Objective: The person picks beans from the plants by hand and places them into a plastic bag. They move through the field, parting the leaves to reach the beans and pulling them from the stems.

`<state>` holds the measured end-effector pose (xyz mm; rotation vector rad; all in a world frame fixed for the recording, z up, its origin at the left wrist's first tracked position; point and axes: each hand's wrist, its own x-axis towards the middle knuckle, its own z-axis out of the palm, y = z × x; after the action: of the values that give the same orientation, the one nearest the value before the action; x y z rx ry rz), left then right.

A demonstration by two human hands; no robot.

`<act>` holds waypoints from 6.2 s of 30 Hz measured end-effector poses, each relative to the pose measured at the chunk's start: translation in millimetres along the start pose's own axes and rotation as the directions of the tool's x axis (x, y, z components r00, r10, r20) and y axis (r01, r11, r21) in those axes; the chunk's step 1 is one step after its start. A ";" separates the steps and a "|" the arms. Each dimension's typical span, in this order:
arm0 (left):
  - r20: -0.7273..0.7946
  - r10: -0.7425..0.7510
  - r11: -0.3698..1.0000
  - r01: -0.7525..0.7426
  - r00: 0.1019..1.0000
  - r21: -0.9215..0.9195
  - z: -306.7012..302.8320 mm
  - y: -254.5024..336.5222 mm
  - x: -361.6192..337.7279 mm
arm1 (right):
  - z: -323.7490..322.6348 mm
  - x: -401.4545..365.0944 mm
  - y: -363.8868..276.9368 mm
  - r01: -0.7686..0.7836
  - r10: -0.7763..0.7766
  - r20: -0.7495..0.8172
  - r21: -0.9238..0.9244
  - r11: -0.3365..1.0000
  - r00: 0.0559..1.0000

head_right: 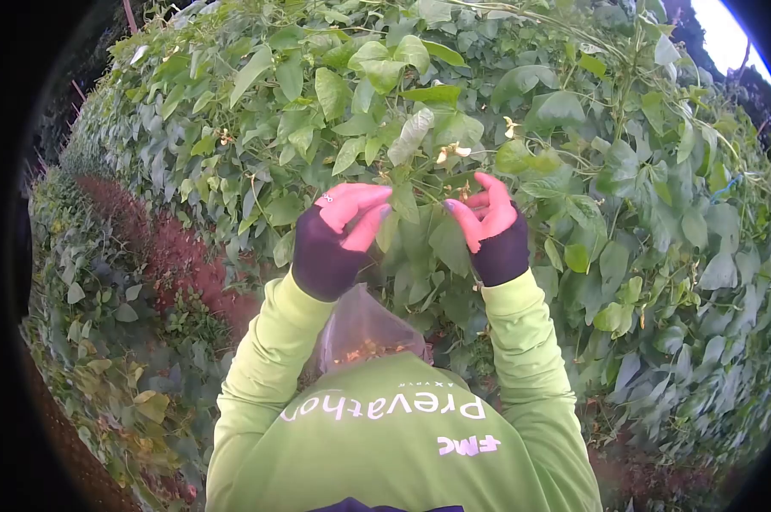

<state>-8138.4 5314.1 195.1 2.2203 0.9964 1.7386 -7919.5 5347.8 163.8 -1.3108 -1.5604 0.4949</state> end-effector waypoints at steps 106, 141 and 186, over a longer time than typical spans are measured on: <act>-0.202 -0.517 0.833 0.543 0.832 0.106 -200.6 -241.4 42.3 | 342.2 92.0 -100.6 0.286 -0.430 0.199 0.499 0.818 0.881; 0.195 0.021 0.995 -0.040 0.980 0.092 -335.7 -351.0 35.2 | 332.5 6.9 -152.8 0.471 -0.488 -0.498 -0.171 0.865 0.716; 0.281 -0.132 0.985 0.093 0.951 0.147 -379.8 -326.0 76.0 | 338.2 -45.4 -115.6 0.045 0.028 -0.315 0.221 0.974 0.949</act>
<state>-8607.0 5504.5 214.9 2.3561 1.1688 1.2856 -8273.1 5362.2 96.0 -1.1439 -1.2050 0.4190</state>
